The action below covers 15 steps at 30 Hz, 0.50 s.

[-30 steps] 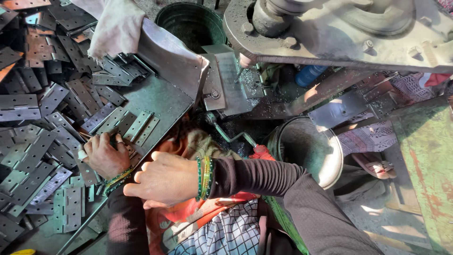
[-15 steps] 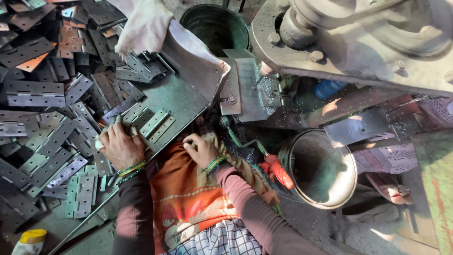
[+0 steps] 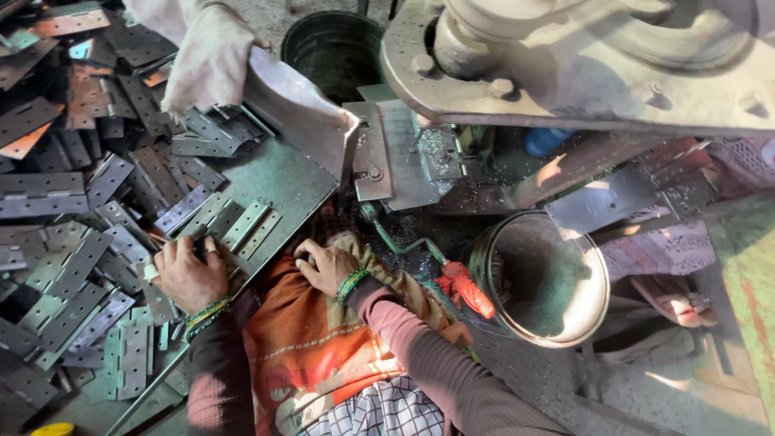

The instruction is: The person repeatedly picks up small metal plates from a pile, places them under a press, and pulls a lever to punch holes. The finished plates are returned to the pile after each cycle.

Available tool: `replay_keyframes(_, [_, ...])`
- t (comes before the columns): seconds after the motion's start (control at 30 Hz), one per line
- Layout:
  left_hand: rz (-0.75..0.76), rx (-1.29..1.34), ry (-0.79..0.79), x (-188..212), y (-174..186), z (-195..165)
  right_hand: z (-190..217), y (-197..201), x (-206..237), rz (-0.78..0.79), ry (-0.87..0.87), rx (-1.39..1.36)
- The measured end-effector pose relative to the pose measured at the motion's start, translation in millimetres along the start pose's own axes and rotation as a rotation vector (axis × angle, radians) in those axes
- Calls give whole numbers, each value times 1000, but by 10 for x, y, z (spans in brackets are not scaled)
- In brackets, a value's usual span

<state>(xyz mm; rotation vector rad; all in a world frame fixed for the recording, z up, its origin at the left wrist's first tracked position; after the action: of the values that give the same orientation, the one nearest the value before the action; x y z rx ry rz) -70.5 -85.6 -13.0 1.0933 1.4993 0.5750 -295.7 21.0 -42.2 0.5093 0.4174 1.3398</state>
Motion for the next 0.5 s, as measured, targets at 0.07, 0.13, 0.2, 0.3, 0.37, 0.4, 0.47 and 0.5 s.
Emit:
replay_keyframes(0.07, [1,6,-7,7,6,-4,-14,24,2,-2,-6,30])
replay_keyframes(0.13, [-11,-3,-11,11,20,-12,-20,61,14,-1,-10,55])
replay_keyframes(0.2, [-29,-27,-30,11,32,-28,-15,94,30,1,2,16])
replay_keyframes(0.3, [-37,-19,-29,4,23,-27,-14,102,50,-12,6,-4])
replay_keyframes(0.37, [-11,-28,-12,-3,-12,-13,-24,81,51,-24,0,4])
replay_keyframes(0.4, [7,-31,-3,-2,-34,-4,-35,66,49,-26,-11,9])
replay_keyframes(0.47, [-9,-41,-25,7,-43,-8,-58,37,44,-22,-22,8])
replay_keyframes(0.5, [-17,-47,-31,17,-46,-9,-68,26,43,-16,-21,1])
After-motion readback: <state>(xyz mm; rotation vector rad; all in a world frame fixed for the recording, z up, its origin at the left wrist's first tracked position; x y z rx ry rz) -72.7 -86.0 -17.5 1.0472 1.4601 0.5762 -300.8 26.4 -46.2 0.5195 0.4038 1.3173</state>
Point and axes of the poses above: each hand's wrist, its own x-axis away from the middle knuckle, its own y-axis out of the back of the hand, z = x × y, the point moved 6 cm from there along -x, towards the middle knuckle, and after that the axes turned 9 degrees about -x, right-handed, at the moved point
